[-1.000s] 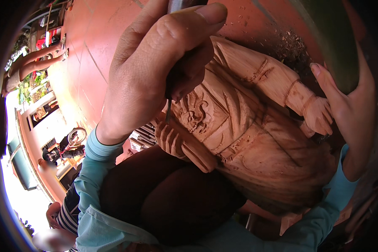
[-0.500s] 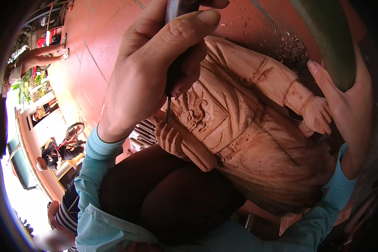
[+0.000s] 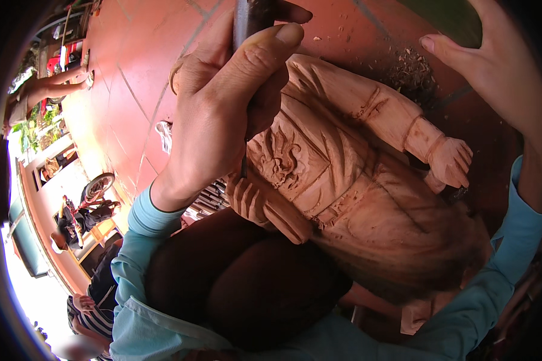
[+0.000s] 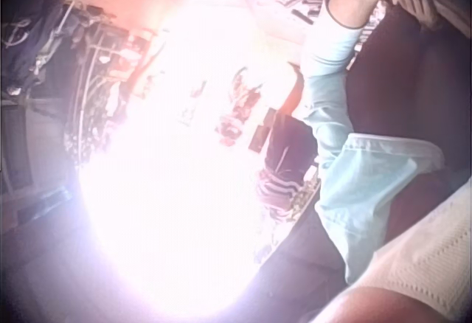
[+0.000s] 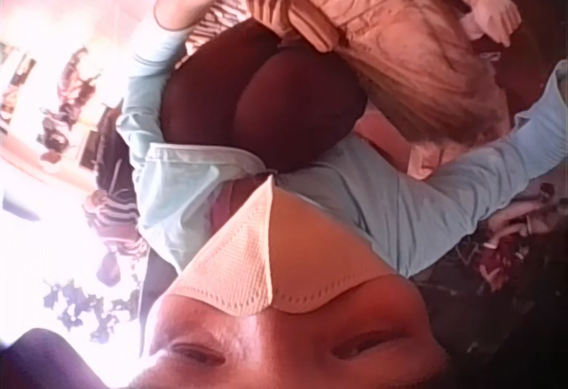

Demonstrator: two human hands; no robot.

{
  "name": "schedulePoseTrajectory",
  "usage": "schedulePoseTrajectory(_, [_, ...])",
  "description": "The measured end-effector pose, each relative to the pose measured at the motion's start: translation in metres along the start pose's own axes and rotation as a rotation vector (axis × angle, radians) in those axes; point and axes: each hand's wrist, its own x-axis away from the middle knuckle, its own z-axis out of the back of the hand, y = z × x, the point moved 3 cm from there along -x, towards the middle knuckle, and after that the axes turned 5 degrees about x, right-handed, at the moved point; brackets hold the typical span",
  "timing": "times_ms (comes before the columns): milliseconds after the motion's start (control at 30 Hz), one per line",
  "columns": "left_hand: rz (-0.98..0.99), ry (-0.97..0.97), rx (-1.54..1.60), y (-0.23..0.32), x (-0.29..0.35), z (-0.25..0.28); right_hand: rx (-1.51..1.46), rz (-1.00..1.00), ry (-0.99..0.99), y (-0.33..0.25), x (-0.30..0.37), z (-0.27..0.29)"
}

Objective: The person carves a wooden statue of a seated figure using a chisel and a mallet. They repeatedly strike the chisel to shape the torso and clothing details, occasionally switching tools from a nearby set.

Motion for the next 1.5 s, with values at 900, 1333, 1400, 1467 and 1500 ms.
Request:
schedulePoseTrajectory(900, [0.236, 0.019, -0.044, 0.014, 0.002, -0.098, -0.052, -0.14, 0.016, 0.094, 0.123, 0.026])
schedulePoseTrajectory(1333, [0.187, -0.069, -0.109, -0.012, 0.002, -0.097, -0.053, -0.166, 0.005, 0.106, 0.123, 0.031])
schedulePoseTrajectory(1400, [0.182, -0.083, -0.094, -0.011, 0.002, -0.097, -0.052, -0.171, 0.002, 0.106, 0.123, 0.032])
schedulePoseTrajectory(1467, [0.184, -0.099, -0.089, -0.01, 0.002, -0.098, -0.053, -0.173, 0.001, 0.106, 0.123, 0.032])
schedulePoseTrajectory(1500, [0.188, -0.107, -0.091, -0.011, 0.001, -0.098, -0.052, -0.173, 0.0, 0.106, 0.124, 0.032])
